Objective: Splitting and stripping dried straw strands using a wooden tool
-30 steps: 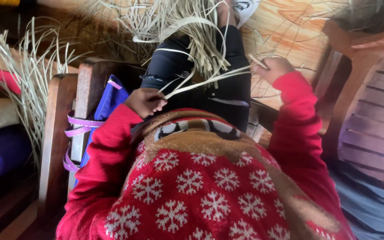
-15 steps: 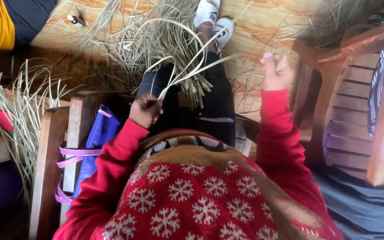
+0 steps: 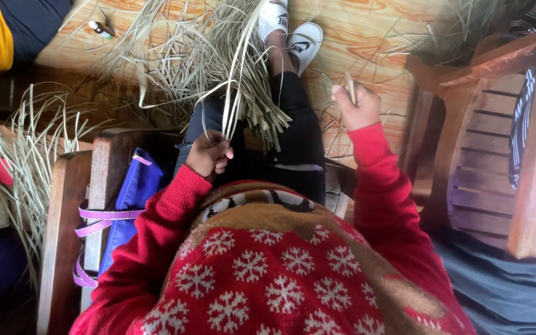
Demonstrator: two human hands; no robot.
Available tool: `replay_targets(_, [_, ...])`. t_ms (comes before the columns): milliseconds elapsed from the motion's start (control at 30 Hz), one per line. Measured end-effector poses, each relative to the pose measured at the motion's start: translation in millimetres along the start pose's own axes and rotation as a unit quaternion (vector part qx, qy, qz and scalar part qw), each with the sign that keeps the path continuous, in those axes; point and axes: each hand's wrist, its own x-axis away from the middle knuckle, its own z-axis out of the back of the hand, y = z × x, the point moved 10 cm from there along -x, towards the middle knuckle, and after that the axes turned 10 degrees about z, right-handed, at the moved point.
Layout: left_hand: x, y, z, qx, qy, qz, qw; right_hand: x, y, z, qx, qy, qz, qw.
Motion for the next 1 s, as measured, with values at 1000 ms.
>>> replay_targets(1000, [16.4,7.0,-53.8,-0.077,-0.107,-0.061,0.989,75.0,-69.5,-130.6,-0.077,-0.285,-0.066,0.953])
